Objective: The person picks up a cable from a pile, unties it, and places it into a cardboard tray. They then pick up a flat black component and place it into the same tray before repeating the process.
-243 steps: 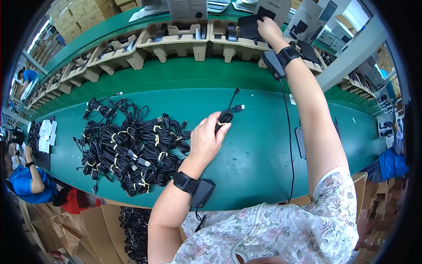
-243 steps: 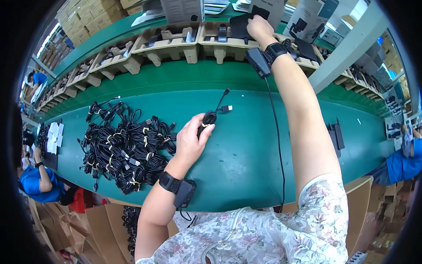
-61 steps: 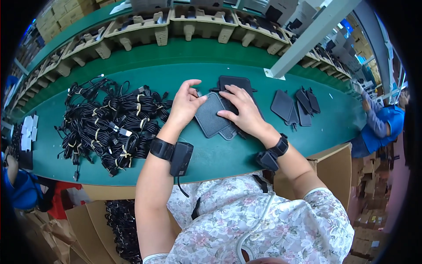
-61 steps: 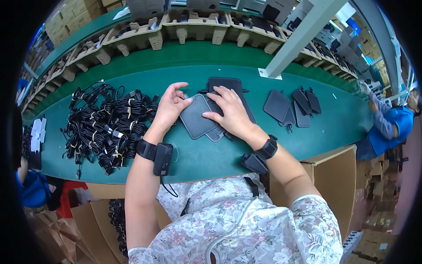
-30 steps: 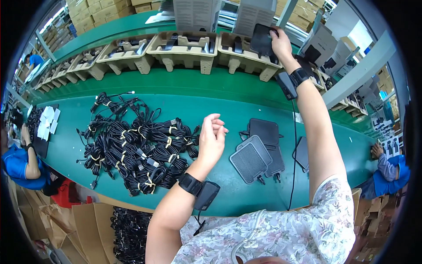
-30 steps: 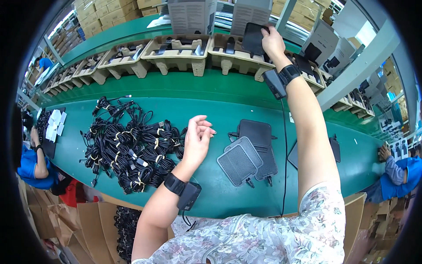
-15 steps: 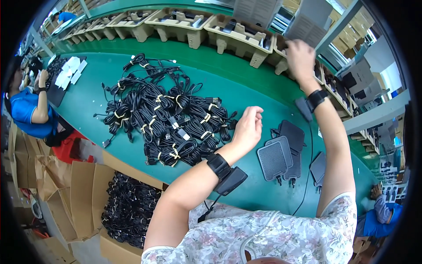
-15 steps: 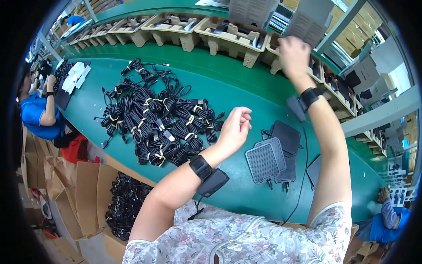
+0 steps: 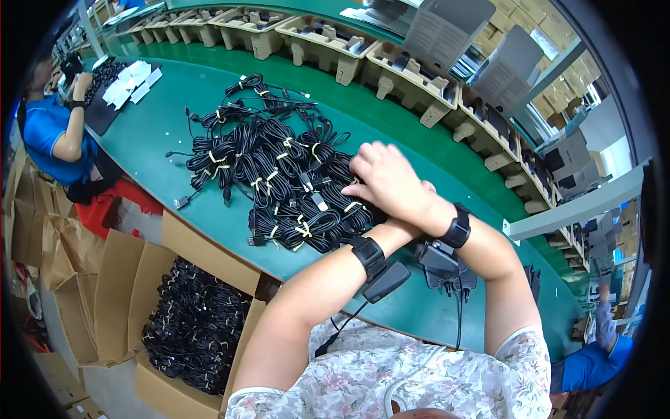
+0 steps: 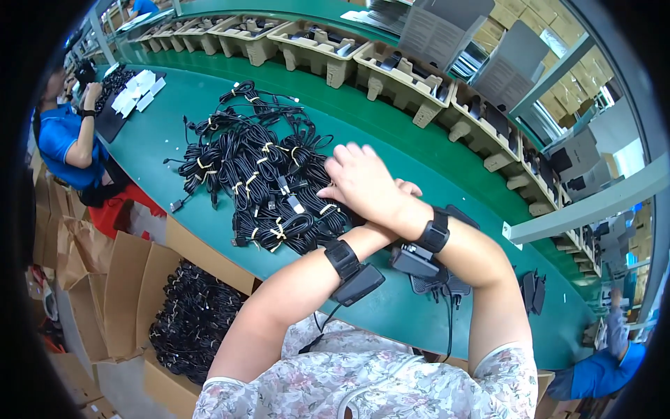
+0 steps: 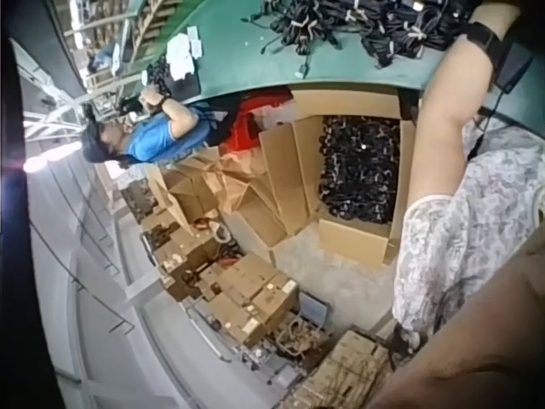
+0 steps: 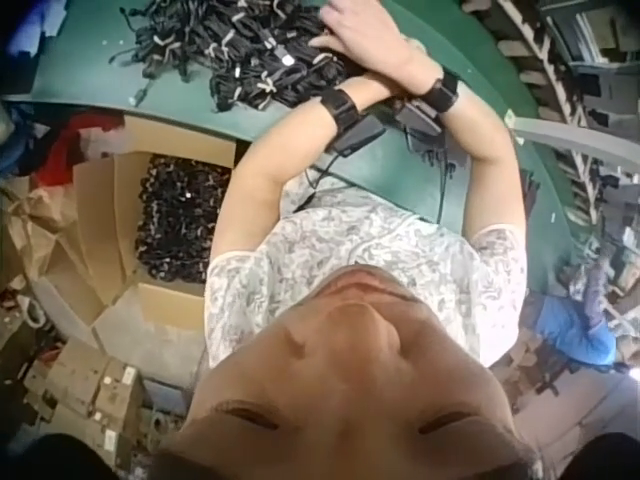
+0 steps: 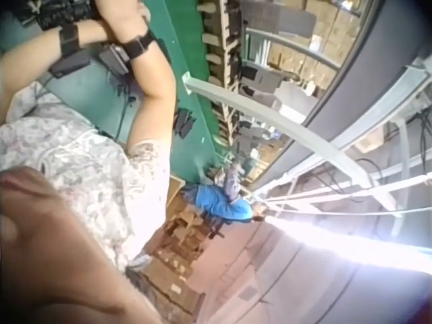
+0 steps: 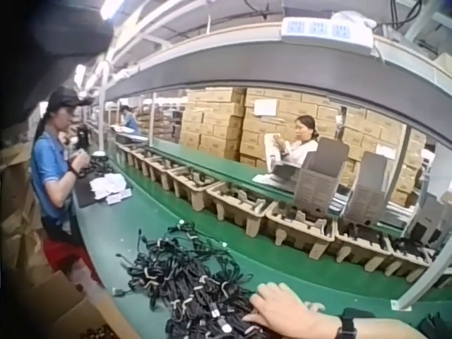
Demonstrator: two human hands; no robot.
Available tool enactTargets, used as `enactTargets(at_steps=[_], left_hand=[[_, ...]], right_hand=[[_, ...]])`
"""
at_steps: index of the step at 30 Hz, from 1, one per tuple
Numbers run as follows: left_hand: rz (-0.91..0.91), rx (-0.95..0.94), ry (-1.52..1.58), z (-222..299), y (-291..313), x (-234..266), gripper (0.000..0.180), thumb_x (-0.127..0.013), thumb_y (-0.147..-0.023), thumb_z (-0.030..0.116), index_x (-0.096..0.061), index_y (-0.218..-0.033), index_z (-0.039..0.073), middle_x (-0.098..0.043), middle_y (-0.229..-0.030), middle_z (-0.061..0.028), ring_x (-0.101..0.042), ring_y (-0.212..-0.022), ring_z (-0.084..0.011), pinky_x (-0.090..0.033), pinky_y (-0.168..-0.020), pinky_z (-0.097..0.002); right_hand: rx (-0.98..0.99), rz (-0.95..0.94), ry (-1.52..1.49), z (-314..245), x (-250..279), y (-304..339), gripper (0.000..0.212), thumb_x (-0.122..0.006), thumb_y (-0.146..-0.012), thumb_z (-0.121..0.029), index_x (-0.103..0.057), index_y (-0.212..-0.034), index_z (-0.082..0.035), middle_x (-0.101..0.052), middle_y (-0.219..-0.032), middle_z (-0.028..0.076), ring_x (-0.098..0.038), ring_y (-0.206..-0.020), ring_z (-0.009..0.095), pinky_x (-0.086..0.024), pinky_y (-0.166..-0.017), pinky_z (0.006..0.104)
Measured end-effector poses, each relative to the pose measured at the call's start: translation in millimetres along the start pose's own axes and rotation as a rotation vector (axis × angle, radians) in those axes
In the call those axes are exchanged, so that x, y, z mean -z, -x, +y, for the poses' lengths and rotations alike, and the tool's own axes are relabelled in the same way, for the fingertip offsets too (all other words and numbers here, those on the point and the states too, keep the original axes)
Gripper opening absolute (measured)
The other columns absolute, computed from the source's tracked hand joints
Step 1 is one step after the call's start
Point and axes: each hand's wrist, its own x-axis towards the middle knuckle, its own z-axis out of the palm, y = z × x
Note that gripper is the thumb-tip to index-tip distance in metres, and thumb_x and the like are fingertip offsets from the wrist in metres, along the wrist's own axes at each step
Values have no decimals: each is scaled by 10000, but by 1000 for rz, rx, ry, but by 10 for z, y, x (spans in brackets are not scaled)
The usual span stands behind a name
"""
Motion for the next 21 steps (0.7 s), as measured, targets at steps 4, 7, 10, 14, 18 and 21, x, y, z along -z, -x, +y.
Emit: enactTargets(at_steps=[4, 7, 10, 14, 18, 21], left_hand=[[317, -85, -67, -274, 52, -163, 221, -469, -873, 314, -447, -908, 97, -426, -893, -66, -424, -887, -188, -356, -833, -343], [215, -99, -88, -197, 58, -145, 219, -490, -865, 292, -450, -937, 90, -434, -932, -73, -424, -930, -202, -346, -858, -347], [171, -75, 184, -473, -15, -323, 215, -529, -836, 190, -491, -995, 50, -515, -977, -129, -490, -956, -242, -380, -829, -382], [82, -106, 447, 204, 164, 124, 115, -489, -755, -9, -564, -842, -2, -553, -771, -147, -575, -681, -263, -445, -572, -334], [274, -422, 332, 237, 239, 196, 119, -483, -749, -41, -566, -796, 31, -540, -809, -136, -565, -713, -297, -461, -619, -349], [592, -440, 213, 270, 227, 295, 205, -557, -730, -13, -531, -927, 35, -522, -965, -157, -536, -897, -334, -450, -772, -386]], right_hand=[[-17, 64, 19, -149, -6, -10, 290, -679, -728, -326, -605, -867, -82, -472, -848, 62, -460, -818, 231, -388, -720, 332], [-86, 130, -114, -63, 12, 56, 212, -663, -777, -252, -611, -888, -80, -526, -861, 64, -506, -815, 198, -418, -719, 319], [-394, 112, -726, -79, 133, 82, 179, -633, -822, -209, -589, -889, -48, -596, -872, 63, -557, -810, 149, -449, -717, 295], [-620, 286, -1436, 187, 529, 472, 169, -553, -892, -120, -484, -1004, -12, -617, -849, 91, -593, -784, 134, -481, -712, 264], [-638, 472, -1145, 426, 627, 841, 197, -586, -874, -118, -518, -1029, -16, -611, -892, 61, -581, -828, 106, -450, -706, 235], [-714, 507, -629, 533, 741, 1123, 202, -656, -812, -160, -635, -981, -51, -569, -907, 2, -524, -805, 89, -403, -714, 223]])
